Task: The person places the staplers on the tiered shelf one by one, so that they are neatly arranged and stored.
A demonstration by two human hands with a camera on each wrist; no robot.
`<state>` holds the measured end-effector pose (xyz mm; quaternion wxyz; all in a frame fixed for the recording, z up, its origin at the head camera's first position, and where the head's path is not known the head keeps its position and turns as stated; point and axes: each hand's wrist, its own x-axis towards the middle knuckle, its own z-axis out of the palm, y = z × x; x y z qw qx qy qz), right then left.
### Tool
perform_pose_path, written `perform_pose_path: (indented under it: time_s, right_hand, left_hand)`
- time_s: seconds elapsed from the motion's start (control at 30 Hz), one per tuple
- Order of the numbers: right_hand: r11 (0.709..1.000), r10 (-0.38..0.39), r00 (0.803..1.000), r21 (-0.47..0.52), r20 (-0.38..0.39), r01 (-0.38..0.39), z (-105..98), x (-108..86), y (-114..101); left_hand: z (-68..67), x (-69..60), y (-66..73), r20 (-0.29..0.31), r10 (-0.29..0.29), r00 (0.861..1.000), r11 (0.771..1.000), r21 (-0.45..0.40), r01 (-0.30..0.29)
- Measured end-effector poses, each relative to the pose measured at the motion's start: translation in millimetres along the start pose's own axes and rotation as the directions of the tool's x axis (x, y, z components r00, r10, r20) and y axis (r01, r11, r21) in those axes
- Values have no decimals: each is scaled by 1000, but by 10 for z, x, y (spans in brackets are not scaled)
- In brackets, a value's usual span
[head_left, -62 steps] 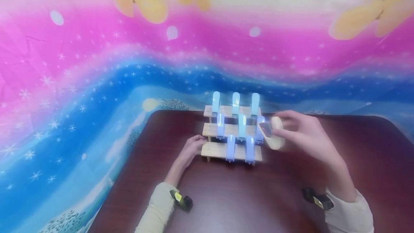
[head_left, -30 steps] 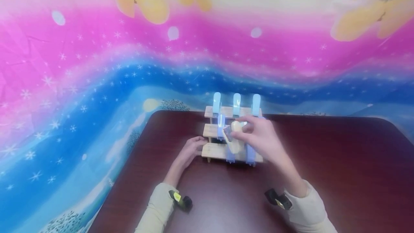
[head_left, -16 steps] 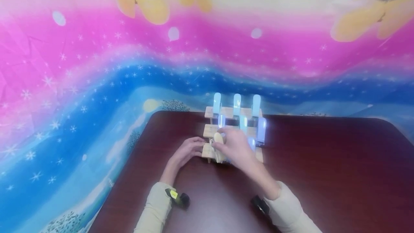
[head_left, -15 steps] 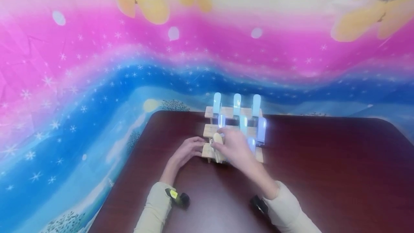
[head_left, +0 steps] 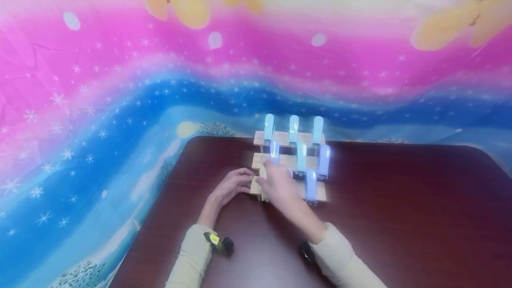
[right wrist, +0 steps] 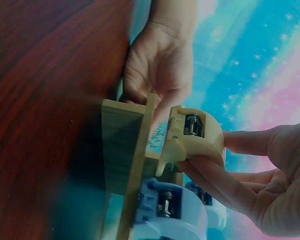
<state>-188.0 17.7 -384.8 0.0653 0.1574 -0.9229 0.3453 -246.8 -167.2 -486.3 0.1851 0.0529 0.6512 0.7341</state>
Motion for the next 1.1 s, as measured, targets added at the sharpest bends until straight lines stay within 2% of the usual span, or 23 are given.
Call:
perform_pose_path:
  time_s: [0.2,0.37,0.57,0.67,0.77,0.87,0.93,1.0,1.03,1.07,1.1]
  right_hand:
    - [998,-33,999,-46,-43,31,109,32,48]
    - [999,-15,997,-41,-72,12,160,62,60]
    - [999,14,998,-38,-66,-16,188,88,44]
    - [998,7,998,-69,-70,-12,185,96,61]
    - [993,-22,997,-119,-76,12,96,75,96]
    - [987,-104,987,-137,-124,87,-120,22,156]
    - [984,-149,975,-120,-167,130,-318,-26,223]
    - [980,-178,960,-131,-216,152,-529,-68,333]
    - [981,-169,959,-137,-228,140,-633,-87,402]
    - [981,-157,957,-150,-243,123,-730,-106,487]
    - [981,-135,958,-169,-255,93,-818,-119,586]
  left_hand:
    - [7,5,-5,4,1,1000,1000,-2,-1]
    - [-9,5,-7,-6,1,1000,1000,-9,-1]
    - [-29,-3,-9,-7,8,1000,1000,-9,-8]
    - [-23,15,-21,0,17,1000,1000,-8,-17]
    - [6,42,-27,-7,15,1000,1000,19,-14]
    - [29,39,3,-34,18,999,994,105,-14]
    - [35,1,70,-82,48,995,980,195,-31]
    - [24,-44,160,-146,125,981,948,308,-75]
    - [21,-71,218,-185,173,967,926,365,-96]
    - [11,-93,271,-221,233,947,894,432,-119]
    - [-3,-112,320,-248,298,922,851,506,-140]
